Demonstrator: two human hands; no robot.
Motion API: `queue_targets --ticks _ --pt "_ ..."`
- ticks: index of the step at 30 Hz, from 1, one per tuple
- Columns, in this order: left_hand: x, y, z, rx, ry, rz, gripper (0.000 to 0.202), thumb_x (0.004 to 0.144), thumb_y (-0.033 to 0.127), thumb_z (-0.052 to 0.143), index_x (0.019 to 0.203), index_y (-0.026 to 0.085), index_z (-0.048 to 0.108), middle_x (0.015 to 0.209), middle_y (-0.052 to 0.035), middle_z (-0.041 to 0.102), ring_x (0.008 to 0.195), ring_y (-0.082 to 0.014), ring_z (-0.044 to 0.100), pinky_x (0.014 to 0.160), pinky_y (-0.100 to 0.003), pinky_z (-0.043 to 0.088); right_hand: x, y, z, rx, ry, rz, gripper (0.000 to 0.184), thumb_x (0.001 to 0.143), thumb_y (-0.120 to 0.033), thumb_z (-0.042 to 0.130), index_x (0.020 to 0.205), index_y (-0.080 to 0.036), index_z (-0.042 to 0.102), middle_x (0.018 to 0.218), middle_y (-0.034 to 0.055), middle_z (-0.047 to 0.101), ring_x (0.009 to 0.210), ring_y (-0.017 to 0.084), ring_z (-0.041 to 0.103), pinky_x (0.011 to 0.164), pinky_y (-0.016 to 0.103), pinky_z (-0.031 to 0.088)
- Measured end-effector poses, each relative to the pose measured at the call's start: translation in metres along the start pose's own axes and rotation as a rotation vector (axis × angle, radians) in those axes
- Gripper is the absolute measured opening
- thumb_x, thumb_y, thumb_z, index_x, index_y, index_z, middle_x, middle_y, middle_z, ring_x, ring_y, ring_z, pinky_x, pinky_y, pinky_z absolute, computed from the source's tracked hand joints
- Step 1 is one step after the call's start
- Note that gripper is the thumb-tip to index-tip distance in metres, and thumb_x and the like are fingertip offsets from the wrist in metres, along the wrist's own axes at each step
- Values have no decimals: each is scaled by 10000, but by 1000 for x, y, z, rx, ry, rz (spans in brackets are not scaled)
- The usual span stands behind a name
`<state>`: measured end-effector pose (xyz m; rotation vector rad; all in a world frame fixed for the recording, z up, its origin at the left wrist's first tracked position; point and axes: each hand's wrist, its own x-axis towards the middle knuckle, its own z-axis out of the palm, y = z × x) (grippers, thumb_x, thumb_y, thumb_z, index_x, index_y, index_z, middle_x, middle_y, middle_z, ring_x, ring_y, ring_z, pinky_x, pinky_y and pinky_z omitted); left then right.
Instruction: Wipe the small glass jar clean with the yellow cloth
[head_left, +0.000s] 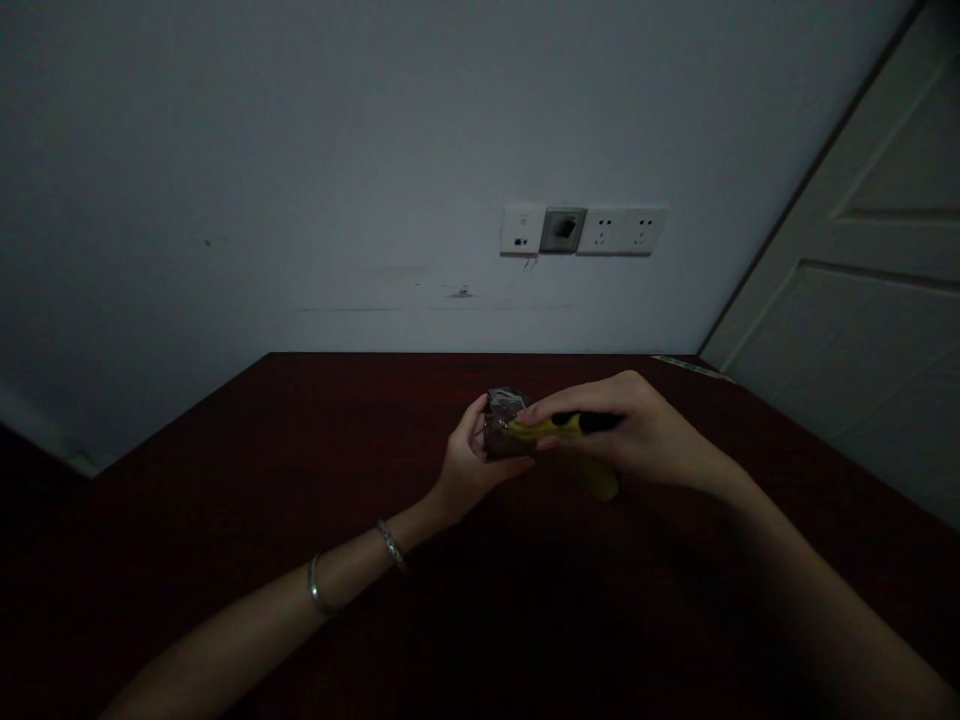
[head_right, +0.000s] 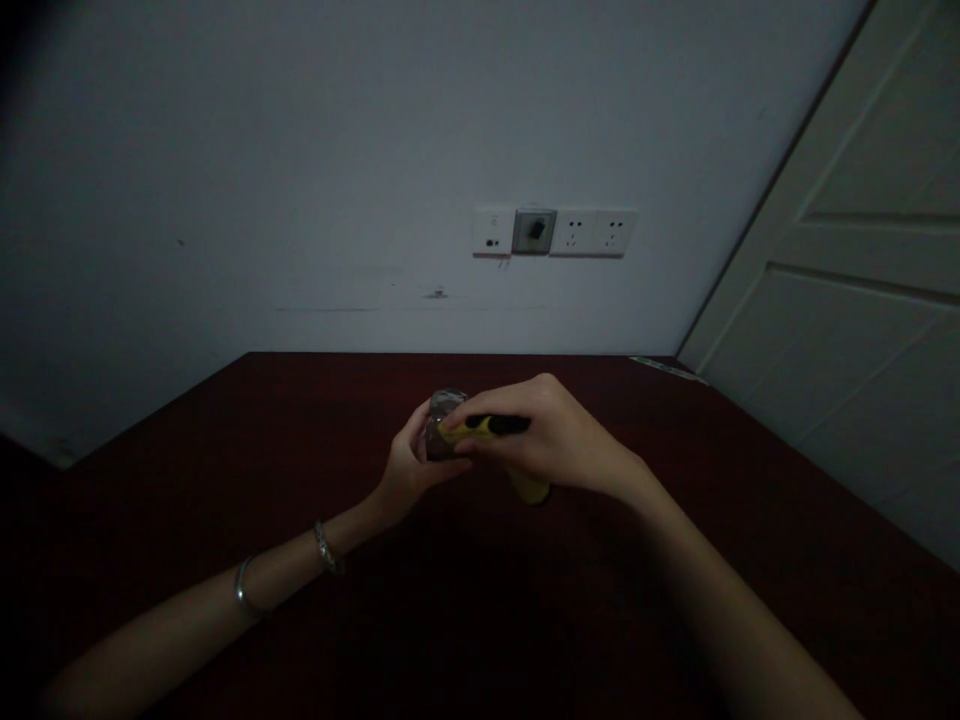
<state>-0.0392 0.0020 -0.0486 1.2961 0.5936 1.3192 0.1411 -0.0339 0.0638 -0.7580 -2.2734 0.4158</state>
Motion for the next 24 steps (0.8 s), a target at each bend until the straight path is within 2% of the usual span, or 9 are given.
queue_targets --ticks 3,6,10,14,18,24 --pt "-3 5 1 -24 4 -58 832 512 155 859 1237 146 451 1181 -131 587 1078 -284 604 941 -419 498 -2 6 -6 -42 194 69 197 790 -249 703 985 -228 718 1014 27 743 924 202 700 820 315 565" --pt "-7 6 2 -39 19 -94 816 529 162 856 1238 146 453 1113 -113 609 995 -258 635 879 -393 528 -2 15 -4 -100 271 90 202 800 -269 692 997 -232 717 1013 40 743 910 212 702 824 349 565" --pt "-9 9 5 -55 29 -94 819 536 165 853 1248 155 451 1087 -104 624 993 -258 631 845 -381 546 -1 23 6 -136 225 43 213 807 -257 687 1014 -211 709 1005 43 746 890 200 707 805 340 566" --pt "-9 15 8 -55 62 -83 793 549 185 849 1236 164 455 1128 -110 620 1017 -266 627 844 -380 555 0 22 12 -134 240 -14 234 802 -252 693 1035 -224 702 1016 36 745 906 193 707 809 332 570" --pt "-5 17 9 -52 77 -66 783 551 195 848 1226 160 453 1135 -116 625 1042 -275 623 863 -389 553 1 17 13 -89 224 -63 246 798 -234 696 1043 -225 697 1034 49 738 946 194 696 844 347 562" --pt "1 11 3 -33 95 -16 776 542 191 852 1207 163 452 1124 -108 632 1021 -272 637 874 -409 553 3 9 8 -74 119 -90 218 811 -211 679 1027 -216 705 988 60 735 920 185 679 788 317 558"
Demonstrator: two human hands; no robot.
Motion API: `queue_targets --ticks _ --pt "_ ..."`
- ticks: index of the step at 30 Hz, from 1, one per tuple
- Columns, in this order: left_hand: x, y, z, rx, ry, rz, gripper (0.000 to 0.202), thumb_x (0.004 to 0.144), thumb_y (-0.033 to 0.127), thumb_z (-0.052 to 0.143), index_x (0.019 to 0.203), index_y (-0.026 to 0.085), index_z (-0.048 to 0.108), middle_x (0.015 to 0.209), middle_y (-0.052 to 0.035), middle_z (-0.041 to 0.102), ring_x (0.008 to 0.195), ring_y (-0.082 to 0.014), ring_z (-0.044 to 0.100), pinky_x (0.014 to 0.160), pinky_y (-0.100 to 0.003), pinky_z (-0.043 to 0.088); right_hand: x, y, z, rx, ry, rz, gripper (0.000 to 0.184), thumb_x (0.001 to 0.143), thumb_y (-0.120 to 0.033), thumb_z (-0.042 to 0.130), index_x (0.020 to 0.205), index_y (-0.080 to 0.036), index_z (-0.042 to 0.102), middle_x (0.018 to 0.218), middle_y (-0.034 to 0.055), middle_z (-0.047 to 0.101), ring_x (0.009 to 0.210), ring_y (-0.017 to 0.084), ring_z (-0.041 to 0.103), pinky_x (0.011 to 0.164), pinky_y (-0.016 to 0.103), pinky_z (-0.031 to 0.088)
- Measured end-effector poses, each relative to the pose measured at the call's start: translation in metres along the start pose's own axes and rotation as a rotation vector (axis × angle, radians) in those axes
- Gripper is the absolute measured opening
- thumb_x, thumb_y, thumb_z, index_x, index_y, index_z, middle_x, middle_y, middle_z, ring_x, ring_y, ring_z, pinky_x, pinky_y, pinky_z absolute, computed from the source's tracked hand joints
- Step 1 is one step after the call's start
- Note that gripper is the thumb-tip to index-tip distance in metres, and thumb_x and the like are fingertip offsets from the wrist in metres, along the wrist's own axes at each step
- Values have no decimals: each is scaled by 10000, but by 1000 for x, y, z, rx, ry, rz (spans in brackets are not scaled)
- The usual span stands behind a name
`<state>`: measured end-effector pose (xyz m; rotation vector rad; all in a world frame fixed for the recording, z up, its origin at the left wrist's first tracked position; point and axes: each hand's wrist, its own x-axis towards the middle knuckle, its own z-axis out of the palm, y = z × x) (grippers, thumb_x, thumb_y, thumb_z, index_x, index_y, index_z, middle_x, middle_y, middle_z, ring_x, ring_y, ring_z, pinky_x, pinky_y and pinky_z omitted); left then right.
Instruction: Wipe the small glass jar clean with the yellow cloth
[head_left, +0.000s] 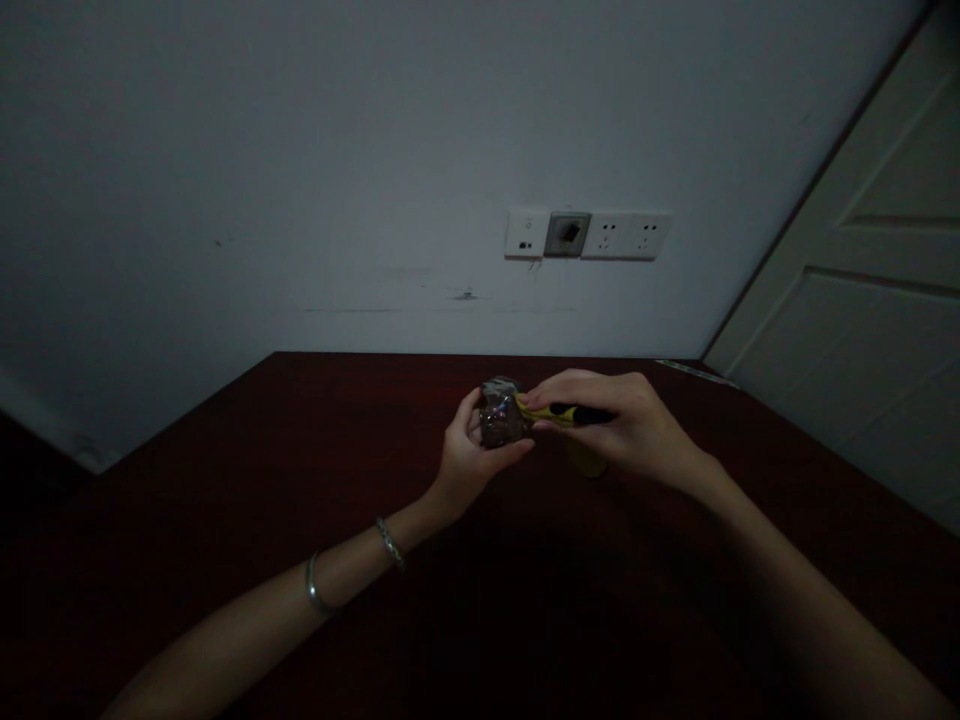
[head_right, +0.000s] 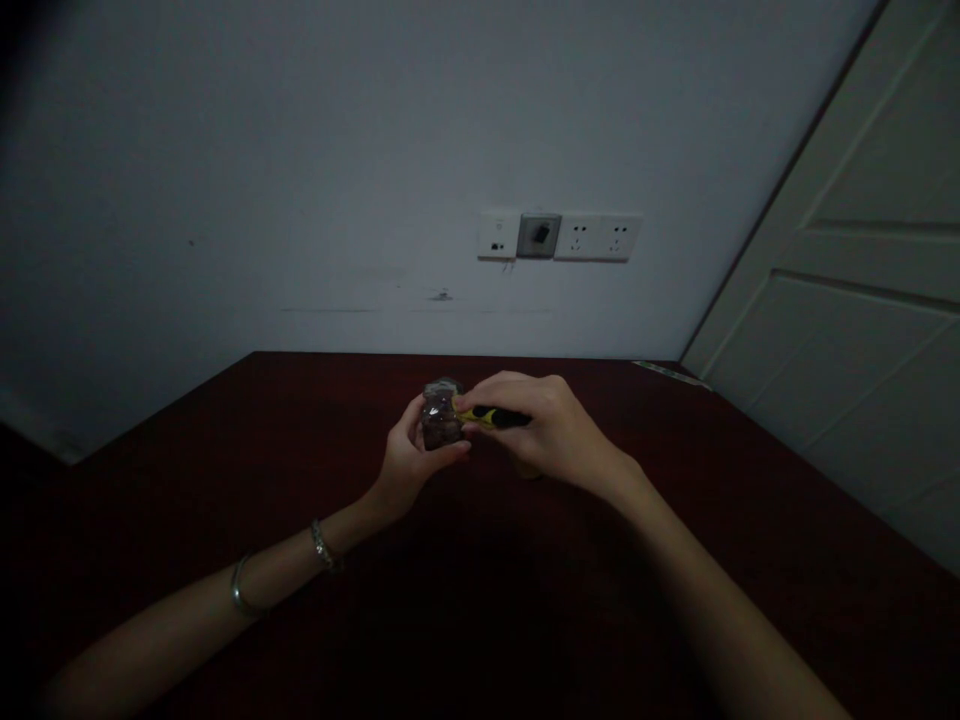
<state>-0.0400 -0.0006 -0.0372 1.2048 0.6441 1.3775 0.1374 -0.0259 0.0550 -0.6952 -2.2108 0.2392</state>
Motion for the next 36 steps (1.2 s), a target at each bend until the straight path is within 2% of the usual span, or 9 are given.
queue_targets --ticks 3,5,11,16,20,28,30,36 --pt "1 -3 -4 -7 -5 10 776 542 197 854 1206 174 453 1092 -97 637 994 -264 645 859 -412 562 -1 -4 -5 20 -86 34 206 815 -214 677 1019 -223 708 971 49 728 884 173 679 758 291 552" --pt "0 -3 -4 1 -6 0 778 538 203 857 1203 177 454 1082 -95 635 982 -260 645 846 -407 567 -2 -6 -8 8 -92 64 207 816 -218 676 1020 -232 709 976 44 726 886 173 679 769 293 550" --pt "-3 1 0 18 -19 -57 803 529 219 861 1212 161 444 1088 -110 625 956 -254 646 809 -386 575 -2 1 -5 -47 128 80 199 806 -246 688 1003 -241 708 1000 53 733 909 199 683 811 350 550" --pt "-4 2 1 31 -54 -54 810 521 219 864 1218 174 454 1062 -102 636 956 -264 653 798 -388 582 0 7 2 -54 152 66 188 809 -253 683 995 -233 705 992 53 736 888 195 687 791 350 554" --pt "-3 2 1 18 -71 -31 799 526 206 860 1219 187 462 1062 -100 644 991 -281 647 806 -395 583 -1 5 2 -29 107 46 198 798 -241 696 996 -230 703 987 55 733 891 190 684 779 336 556" --pt "0 -3 -2 24 -56 0 735 543 188 844 1183 174 483 1084 -98 638 944 -251 651 746 -361 591 -2 -10 -7 65 -143 32 216 819 -198 672 1032 -221 699 988 49 713 898 170 669 766 288 540" --pt "0 -4 -3 23 -49 -15 764 537 192 849 1200 170 471 1087 -101 635 945 -251 650 748 -361 590 -2 -13 -10 41 -164 51 217 821 -196 669 1032 -238 700 987 39 713 894 170 671 767 285 540" --pt "-2 -3 -4 52 -60 -78 844 518 216 868 1239 157 434 1070 -116 634 941 -260 654 784 -377 579 -2 -10 -12 -46 -1 93 215 816 -227 675 1027 -247 706 1001 42 723 914 192 676 801 314 546"
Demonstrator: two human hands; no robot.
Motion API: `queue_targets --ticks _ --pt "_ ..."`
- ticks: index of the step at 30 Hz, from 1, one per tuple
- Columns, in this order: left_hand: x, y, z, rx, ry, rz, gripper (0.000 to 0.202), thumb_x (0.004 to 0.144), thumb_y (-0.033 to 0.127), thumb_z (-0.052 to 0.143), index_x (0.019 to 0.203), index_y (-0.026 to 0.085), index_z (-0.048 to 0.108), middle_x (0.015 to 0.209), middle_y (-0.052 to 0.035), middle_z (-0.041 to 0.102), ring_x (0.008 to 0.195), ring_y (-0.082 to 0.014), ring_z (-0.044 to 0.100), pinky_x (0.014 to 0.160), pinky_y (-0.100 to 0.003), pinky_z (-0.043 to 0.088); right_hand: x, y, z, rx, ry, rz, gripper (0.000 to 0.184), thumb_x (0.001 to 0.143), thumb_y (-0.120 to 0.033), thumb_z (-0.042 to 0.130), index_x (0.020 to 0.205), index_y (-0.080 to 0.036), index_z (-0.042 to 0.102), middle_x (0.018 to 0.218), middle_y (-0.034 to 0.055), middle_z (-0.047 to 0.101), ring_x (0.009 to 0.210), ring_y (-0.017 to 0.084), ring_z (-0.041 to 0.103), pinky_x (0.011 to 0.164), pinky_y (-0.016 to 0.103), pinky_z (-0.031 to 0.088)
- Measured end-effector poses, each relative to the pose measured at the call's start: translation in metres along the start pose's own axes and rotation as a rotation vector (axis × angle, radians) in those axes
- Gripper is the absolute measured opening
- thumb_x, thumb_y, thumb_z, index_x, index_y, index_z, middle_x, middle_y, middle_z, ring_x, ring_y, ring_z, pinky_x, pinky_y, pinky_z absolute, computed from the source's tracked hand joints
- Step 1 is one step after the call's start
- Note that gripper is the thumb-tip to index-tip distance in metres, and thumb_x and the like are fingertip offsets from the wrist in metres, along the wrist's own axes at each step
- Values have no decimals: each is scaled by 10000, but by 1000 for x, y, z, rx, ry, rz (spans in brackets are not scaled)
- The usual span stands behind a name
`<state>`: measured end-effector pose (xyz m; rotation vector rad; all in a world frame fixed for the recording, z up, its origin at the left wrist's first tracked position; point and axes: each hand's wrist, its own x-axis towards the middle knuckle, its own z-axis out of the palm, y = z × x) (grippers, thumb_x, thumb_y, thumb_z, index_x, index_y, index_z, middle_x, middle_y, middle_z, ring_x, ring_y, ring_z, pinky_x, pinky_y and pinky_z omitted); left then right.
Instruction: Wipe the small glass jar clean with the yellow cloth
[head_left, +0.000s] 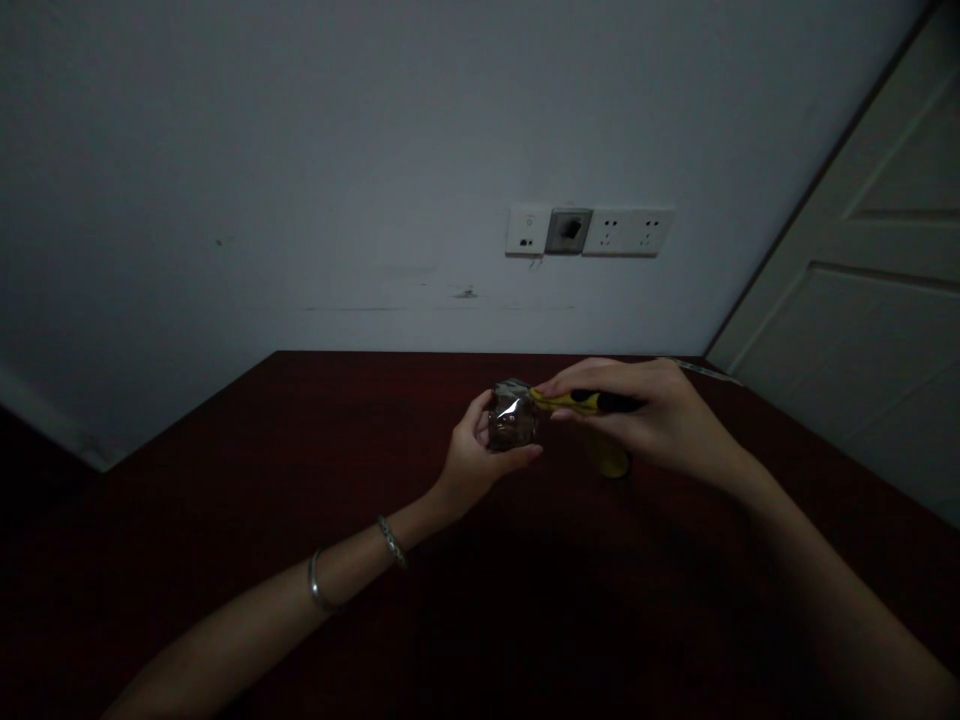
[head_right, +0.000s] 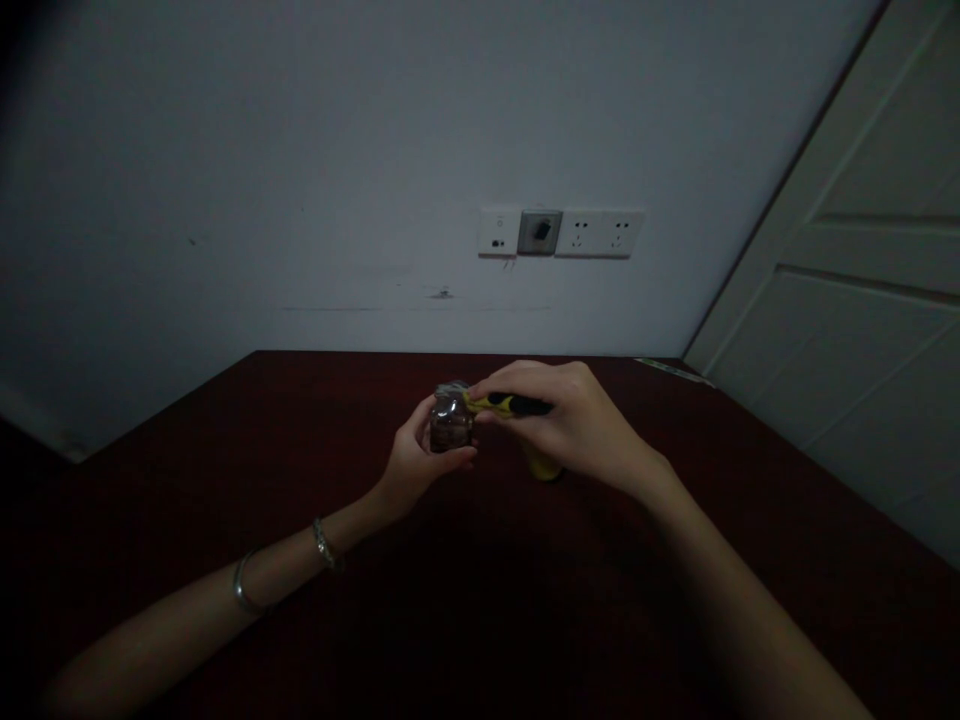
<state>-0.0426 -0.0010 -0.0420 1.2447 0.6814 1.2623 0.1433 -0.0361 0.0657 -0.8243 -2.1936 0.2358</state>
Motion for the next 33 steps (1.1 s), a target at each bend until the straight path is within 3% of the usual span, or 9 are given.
queue_targets --ticks 7,14,20,26,33 --pt "1 1 4 10 -32 21 842 505 189 864 1221 146 423 1090 -109 628 960 -240 650 868 -389 547 3 5 5 18 -27 -31 215 819 -235 674 1030 -206 698 997 63 723 923 195 668 800 331 545" --pt "1 1 5 31 -20 67 826 497 169 860 1206 145 436 1129 -119 611 1048 -268 616 935 -418 512 2 -8 -2 49 -199 -80 192 841 -173 645 1027 -198 688 995 52 705 901 158 661 769 277 532" --pt "1 -3 5 5 -54 75 867 487 152 865 1230 162 419 1182 -127 606 1079 -274 610 943 -424 513 3 -10 -4 -100 -85 -147 208 857 -125 597 1050 -152 669 1007 93 700 940 187 639 798 309 526" --pt "2 -8 5 34 -27 86 882 477 154 870 1236 178 422 1185 -124 613 1068 -278 622 948 -441 511 4 -1 4 -155 -130 -173 254 844 -55 552 1068 -117 653 1009 118 686 937 196 637 791 316 525" --pt "3 -6 5 39 22 70 896 484 166 869 1250 173 404 1161 -122 621 1056 -278 626 948 -450 506 3 -6 6 -106 -176 -186 238 839 -35 553 1014 -154 663 1001 85 678 913 163 634 780 280 514"
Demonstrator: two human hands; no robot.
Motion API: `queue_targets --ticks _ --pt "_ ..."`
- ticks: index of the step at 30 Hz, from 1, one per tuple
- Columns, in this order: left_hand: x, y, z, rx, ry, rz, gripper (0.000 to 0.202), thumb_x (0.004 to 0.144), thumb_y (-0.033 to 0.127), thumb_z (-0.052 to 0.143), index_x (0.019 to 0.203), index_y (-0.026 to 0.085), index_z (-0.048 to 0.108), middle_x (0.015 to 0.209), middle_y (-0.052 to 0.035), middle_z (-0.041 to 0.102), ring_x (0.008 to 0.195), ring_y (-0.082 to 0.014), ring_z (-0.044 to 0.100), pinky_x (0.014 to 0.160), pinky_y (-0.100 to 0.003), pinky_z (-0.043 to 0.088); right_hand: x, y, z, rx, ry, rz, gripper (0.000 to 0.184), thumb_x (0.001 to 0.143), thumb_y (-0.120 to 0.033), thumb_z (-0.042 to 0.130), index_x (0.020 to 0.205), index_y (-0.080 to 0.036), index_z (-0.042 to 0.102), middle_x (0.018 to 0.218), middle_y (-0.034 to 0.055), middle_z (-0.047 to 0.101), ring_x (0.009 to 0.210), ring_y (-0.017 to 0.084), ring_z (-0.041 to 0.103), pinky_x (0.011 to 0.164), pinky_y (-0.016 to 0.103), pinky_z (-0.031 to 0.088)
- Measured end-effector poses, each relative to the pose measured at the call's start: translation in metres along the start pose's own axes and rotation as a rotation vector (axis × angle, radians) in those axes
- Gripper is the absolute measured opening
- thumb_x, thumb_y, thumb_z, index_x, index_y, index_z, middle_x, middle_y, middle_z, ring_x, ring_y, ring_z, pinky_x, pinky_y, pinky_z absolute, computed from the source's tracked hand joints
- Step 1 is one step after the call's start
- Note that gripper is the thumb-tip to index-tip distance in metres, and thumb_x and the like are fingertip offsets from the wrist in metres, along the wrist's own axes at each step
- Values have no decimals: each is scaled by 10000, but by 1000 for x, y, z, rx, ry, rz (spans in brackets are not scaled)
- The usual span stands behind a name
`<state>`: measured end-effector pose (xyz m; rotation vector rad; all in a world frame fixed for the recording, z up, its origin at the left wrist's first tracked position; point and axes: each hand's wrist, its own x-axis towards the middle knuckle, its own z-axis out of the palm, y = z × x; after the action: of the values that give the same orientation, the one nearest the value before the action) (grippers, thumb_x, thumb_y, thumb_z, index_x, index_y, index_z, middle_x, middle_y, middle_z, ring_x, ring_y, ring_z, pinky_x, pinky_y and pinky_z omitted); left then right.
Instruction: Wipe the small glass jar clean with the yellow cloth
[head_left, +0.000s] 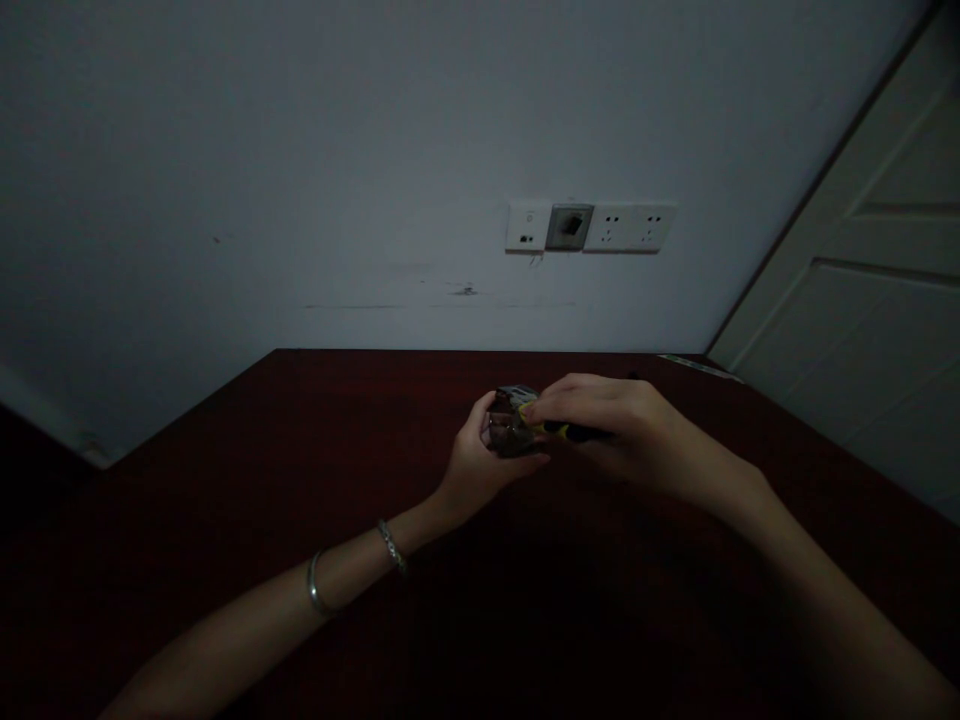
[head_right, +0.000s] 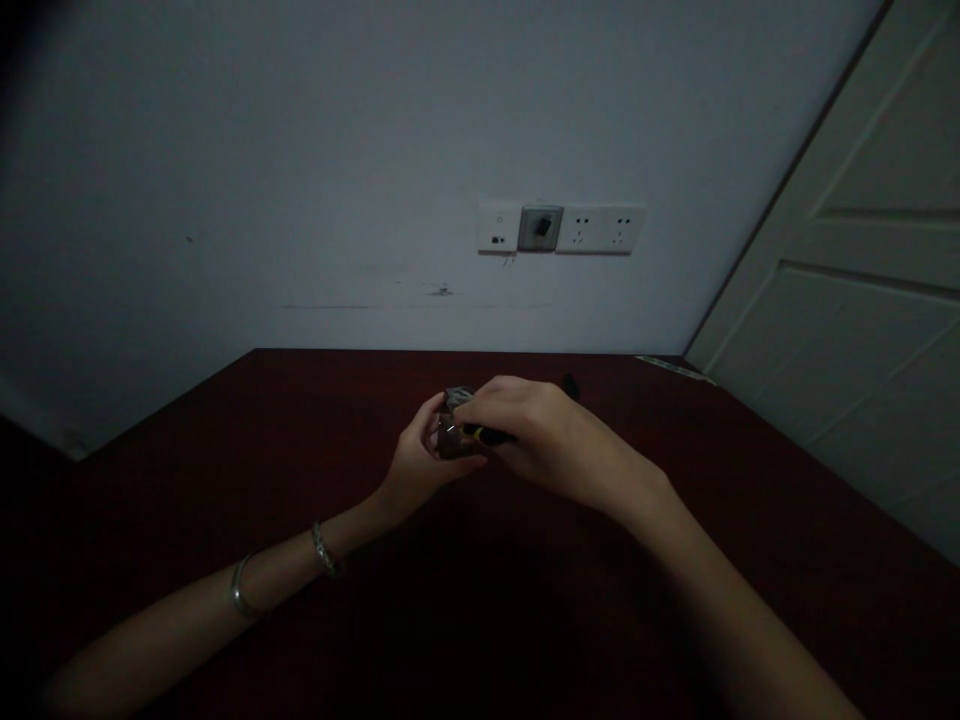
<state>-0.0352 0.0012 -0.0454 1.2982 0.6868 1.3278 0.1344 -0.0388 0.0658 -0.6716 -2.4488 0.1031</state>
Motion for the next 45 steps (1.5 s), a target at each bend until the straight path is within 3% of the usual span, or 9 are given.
queue_targets --ticks 7,13,16,21,31,42,45 --pt "3 -2 -4 26 33 32 919 462 204 882 1250 155 411 1209 -151 589 1126 -313 581 999 -480 456 1 -3 4 56 -64 1 286 820 -10 564 1041 -168 653 1015 63 682 918 151 637 793 270 514" --pt "3 -6 -6 37 -7 66 915 506 198 876 1283 181 393 1188 -130 600 1093 -283 604 965 -453 492 0 6 10 -85 125 -41 262 827 -25 543 1039 -129 658 1014 99 693 962 184 633 821 296 524" --pt "2 -8 -6 76 -37 104 892 519 202 873 1283 191 413 1196 -119 603 1113 -283 594 980 -451 483 3 12 13 -163 154 -36 321 812 -8 508 1085 -113 641 1011 111 693 964 201 634 822 325 535" --pt "1 -10 -7 138 -33 107 890 525 216 872 1291 196 419 1172 -112 620 1091 -286 607 978 -480 479 4 14 14 -106 101 -37 321 815 -24 492 1077 -125 647 1021 123 692 969 212 637 821 366 550" --pt "3 -5 -5 122 26 64 883 501 207 870 1263 168 427 1141 -125 629 1056 -283 621 941 -449 496 1 4 14 -53 14 -13 304 814 8 517 1052 -116 661 1040 123 683 971 202 630 829 336 535" --pt "8 -8 -7 76 40 83 928 427 212 880 1227 150 415 1161 -147 619 1086 -304 601 965 -452 465 2 -2 17 80 -71 -29 306 819 12 533 1044 -159 653 1035 67 701 991 161 641 868 299 512" --pt "7 -7 -6 67 42 64 918 432 215 882 1220 153 414 1163 -149 617 1093 -303 600 975 -459 458 0 1 16 96 -37 0 290 814 -15 567 1043 -164 664 1038 64 703 967 154 650 841 285 523"
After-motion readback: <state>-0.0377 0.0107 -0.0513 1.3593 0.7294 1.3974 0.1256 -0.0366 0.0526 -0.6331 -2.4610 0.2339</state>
